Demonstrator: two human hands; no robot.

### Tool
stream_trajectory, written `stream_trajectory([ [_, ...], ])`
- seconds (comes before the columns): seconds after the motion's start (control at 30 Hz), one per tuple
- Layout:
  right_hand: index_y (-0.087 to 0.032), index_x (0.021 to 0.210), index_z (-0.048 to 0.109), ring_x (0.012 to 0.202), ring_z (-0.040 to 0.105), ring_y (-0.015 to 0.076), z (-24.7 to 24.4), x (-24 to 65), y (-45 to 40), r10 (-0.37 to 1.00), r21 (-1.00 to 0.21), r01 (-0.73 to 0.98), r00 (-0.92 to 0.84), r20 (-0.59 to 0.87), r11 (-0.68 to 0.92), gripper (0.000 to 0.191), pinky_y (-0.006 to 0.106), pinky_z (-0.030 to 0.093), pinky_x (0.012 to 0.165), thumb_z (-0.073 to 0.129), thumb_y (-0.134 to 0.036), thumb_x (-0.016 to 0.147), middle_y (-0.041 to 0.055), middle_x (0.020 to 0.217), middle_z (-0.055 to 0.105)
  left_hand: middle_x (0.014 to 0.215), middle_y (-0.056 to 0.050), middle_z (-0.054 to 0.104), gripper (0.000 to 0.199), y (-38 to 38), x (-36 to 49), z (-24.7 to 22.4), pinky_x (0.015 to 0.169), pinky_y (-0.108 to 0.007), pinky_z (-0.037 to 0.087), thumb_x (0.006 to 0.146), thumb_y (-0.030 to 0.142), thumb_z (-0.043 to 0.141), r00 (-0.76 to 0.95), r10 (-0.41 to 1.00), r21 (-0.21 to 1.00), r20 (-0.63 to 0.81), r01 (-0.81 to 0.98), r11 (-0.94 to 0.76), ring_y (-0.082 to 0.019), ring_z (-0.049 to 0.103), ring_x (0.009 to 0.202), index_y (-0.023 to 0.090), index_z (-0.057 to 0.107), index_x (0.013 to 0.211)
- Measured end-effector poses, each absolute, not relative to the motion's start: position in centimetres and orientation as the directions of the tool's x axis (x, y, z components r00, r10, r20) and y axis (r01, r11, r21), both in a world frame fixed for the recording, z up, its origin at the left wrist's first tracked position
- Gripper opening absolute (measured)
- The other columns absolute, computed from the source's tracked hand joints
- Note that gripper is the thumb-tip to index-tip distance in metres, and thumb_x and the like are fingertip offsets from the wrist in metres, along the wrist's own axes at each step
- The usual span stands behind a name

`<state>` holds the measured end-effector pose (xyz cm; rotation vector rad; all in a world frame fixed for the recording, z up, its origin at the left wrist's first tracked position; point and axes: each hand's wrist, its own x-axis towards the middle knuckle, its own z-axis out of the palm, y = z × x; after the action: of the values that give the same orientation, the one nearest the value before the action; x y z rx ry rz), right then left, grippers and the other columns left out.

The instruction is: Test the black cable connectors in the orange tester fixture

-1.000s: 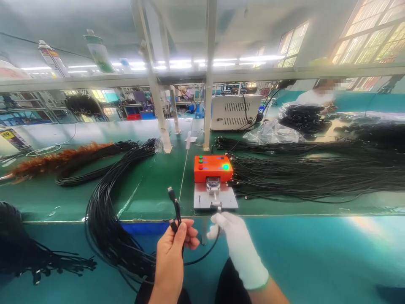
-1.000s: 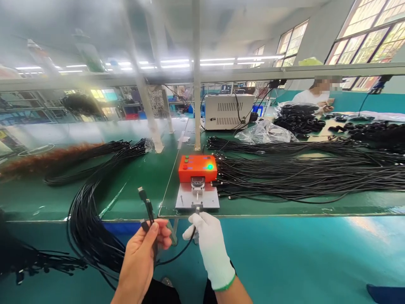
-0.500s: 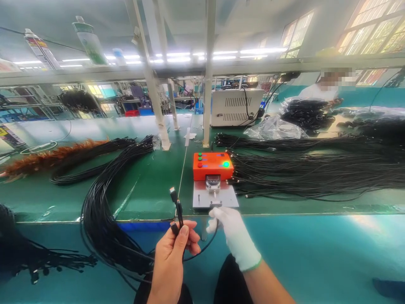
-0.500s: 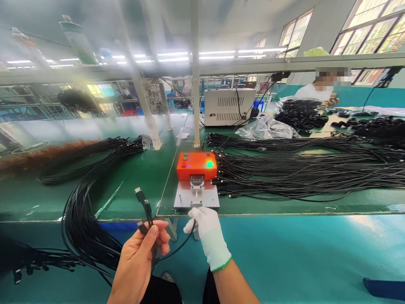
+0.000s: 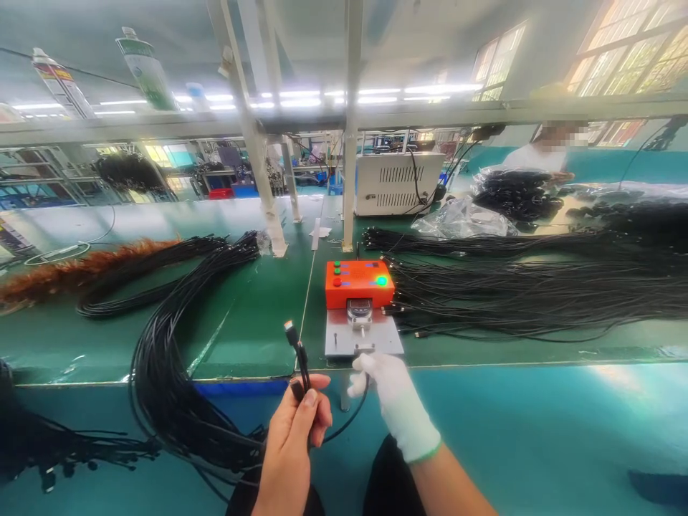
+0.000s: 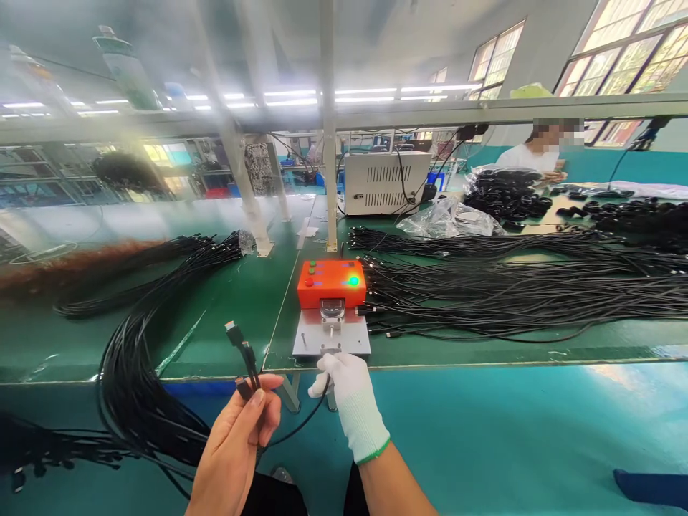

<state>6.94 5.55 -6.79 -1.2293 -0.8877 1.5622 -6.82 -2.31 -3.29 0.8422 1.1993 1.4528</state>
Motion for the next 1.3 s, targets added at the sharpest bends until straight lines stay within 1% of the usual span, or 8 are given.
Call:
stream_trajectory([
  [0.2,-0.017,0.066,0.062,0.053,0.061,0.0215,-6.9,7.2,3.0,0.966,-0.974,0.031,-0.126,-0.226,-0.224,0.026,0.037,0.049,0.061,0.053,-0.04,0.075,0.0054,0.051,0.066,0.061,0.0,0.059,0.029,-2.2,-6.9,-3.5,0.046,-0.021,0.03,0.082,0.043,0.059,-0.108,0.989,0.973,-0.104,-0.218,0.079,-0.008,0.042,0.046,0.015,0.066,0.08],
  [0.3,-0.019,0.086,0.069,0.086,0.064,0.0304,-5.9,7.6,1.4,0.986,-0.916,0.384,0.158,-0.057,-0.114,0.026,0.046,0.043,0.084,0.056,-0.039,0.075,0.0121,0.086,0.073,0.06,-0.001,0.059,0.03,-2.3,-6.8,-3.5,0.046,-0.021,0.029,0.083,0.043,0.056,-0.028,0.994,0.979,-0.107,-0.176,0.1,-0.007,0.043,0.046,0.014,0.067,0.08],
  [0.4,-0.021,0.111,0.065,0.116,0.051,0.0303,-3.7,7.6,0.4,0.97,-0.942,0.333,0.216,0.112,0.035,0.04,0.044,0.033,0.101,0.054,-0.042,0.079,0.01,0.12,0.063,0.061,-0.001,0.059,0.031,-2.6,-6.5,-3.6,0.046,-0.021,0.031,0.085,0.041,0.054,0.024,0.994,0.989,-0.104,-0.108,0.106,-0.008,0.044,0.046,0.014,0.068,0.082],
  [0.6,-0.016,0.091,0.066,0.05,0.057,0.0161,-0.9,5.5,-0.6,0.993,-0.99,-0.119,-0.098,-0.061,-0.073,0.029,0.027,0.046,0.051,0.05,-0.04,0.084,0.0019,0.062,0.065,0.062,-0.001,0.06,0.032,-2.8,-5.7,-4.4,0.053,-0.023,0.04,0.084,0.042,0.055,0.026,0.997,0.993,-0.076,-0.09,0.078,-0.012,0.05,0.054,0.014,0.066,0.073],
  [0.73,-0.017,0.078,0.064,0.069,0.059,0.0145,-1.8,5.2,-0.3,0.997,-0.985,-0.17,0.064,-0.044,-0.033,0.024,0.024,0.047,0.07,0.049,-0.033,0.087,0.0019,0.072,0.067,0.08,-0.006,0.069,0.036,-2.6,-5.9,-4.9,0.077,-0.031,0.046,0.081,0.048,0.057,-0.143,0.978,0.978,-0.149,-0.168,0.124,-0.021,0.061,0.079,0.014,0.069,0.085],
  [0.97,-0.017,0.062,0.055,0.063,0.056,0.0134,-2.2,5.9,0.5,0.997,-0.992,-0.115,0.053,-0.048,-0.041,0.027,0.022,0.042,0.063,0.054,-0.033,0.084,-0.0009,0.064,0.064,0.07,-0.002,0.063,0.032,-2.5,-6.1,-4.9,0.064,-0.027,0.043,0.083,0.046,0.055,-0.12,0.993,0.983,0.004,0.184,0.018,-0.019,0.057,0.068,0.018,0.066,0.073],
  [1.13,-0.016,0.074,0.059,0.061,0.061,0.018,-4.4,6.2,1.4,0.98,-0.948,-0.272,0.055,-0.189,-0.167,0.021,0.028,0.045,0.066,0.051,-0.033,0.083,-0.0011,0.052,0.06,0.067,0.0,0.062,0.029,-1.5,-7.1,-5.3,0.074,-0.032,0.048,0.08,0.047,0.058,-0.378,0.925,0.985,-0.033,-0.168,-0.034,-0.017,0.059,0.065,0.018,0.061,0.075],
  [1.3,-0.013,0.076,0.06,0.053,0.06,0.0171,-7.1,6.7,3.0,0.984,-0.938,-0.296,-0.029,-0.178,-0.179,0.023,0.031,0.046,0.065,0.05,-0.033,0.083,0.0004,0.046,0.06,0.059,0.005,0.058,0.024,-1.7,-7.5,-3.8,0.065,-0.029,0.052,0.081,0.042,0.06,-0.325,0.945,0.955,-0.045,-0.29,-0.054,-0.01,0.051,0.047,0.018,0.061,0.08],
])
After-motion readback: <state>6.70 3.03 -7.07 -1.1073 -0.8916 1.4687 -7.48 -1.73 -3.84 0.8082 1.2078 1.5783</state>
